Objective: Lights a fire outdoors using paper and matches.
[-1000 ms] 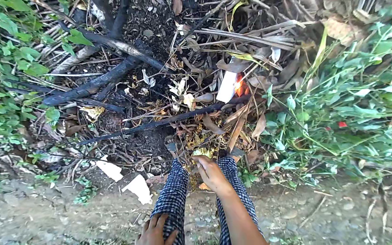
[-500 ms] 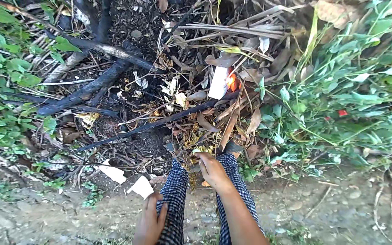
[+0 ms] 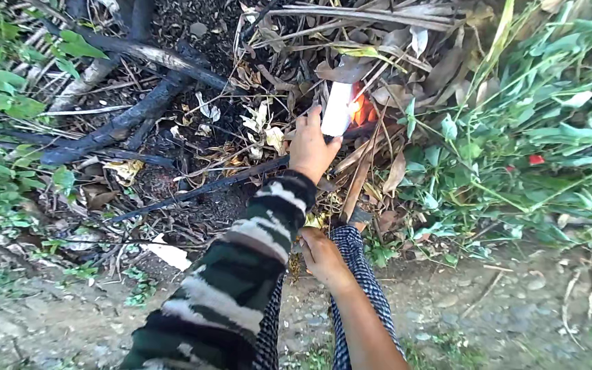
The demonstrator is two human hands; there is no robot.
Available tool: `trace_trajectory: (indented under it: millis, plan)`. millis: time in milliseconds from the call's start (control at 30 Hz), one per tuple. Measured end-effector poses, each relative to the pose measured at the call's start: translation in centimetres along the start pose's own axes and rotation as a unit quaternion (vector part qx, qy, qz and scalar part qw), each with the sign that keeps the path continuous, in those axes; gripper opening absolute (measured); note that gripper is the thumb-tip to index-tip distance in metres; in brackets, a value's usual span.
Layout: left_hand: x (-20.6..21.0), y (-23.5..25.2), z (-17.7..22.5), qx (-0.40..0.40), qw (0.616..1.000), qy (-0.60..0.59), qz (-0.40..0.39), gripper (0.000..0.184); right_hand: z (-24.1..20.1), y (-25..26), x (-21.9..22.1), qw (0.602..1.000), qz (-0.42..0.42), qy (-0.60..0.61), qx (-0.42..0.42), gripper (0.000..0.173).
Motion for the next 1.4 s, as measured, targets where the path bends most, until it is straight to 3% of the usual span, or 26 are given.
trace_trajectory:
  millis: [100, 333, 600, 800, 1400]
  plan:
    - [1.6, 1.1, 0.2, -0.052, 0.998, 0.026, -0.035, 0.089, 0.0, -0.2, -0.2, 1.0, 0.015, 0.014, -0.008, 0.037]
    - [3.1, 2.5, -0.3, -0.068, 0.997, 0.023, -0.022, 0.086, 0.5, 0.1, -0.3, 1.0, 0.005, 0.024, 0.01, 0.038]
    - [4.4, 4.2, 1.1, -0.031, 0.998, 0.022, -0.056, 0.066, 0.7, 0.2, -0.6, 0.999, 0.01, 0.036, 0.018, 0.04]
    - [4.6, 4.7, 0.7, -0.028, 0.998, 0.009, -0.057, 0.067, 0.6, 0.4, -0.5, 0.998, -0.022, 0.035, 0.043, 0.041]
    - [4.6, 5.4, 0.6, -0.02, 0.996, -0.004, -0.082, 0.071, -0.2, 0.8, 0.2, 0.999, 0.01, 0.021, 0.039, 0.041]
Point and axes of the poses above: each hand's wrist, its own y-axis towards the middle knuckle, its own x-axis out of the palm, z = x × y, the point moved 8 cm from there along y, towards the middle knuckle, and after that the axes turned 12 degrees about x, right-handed, at the moved point
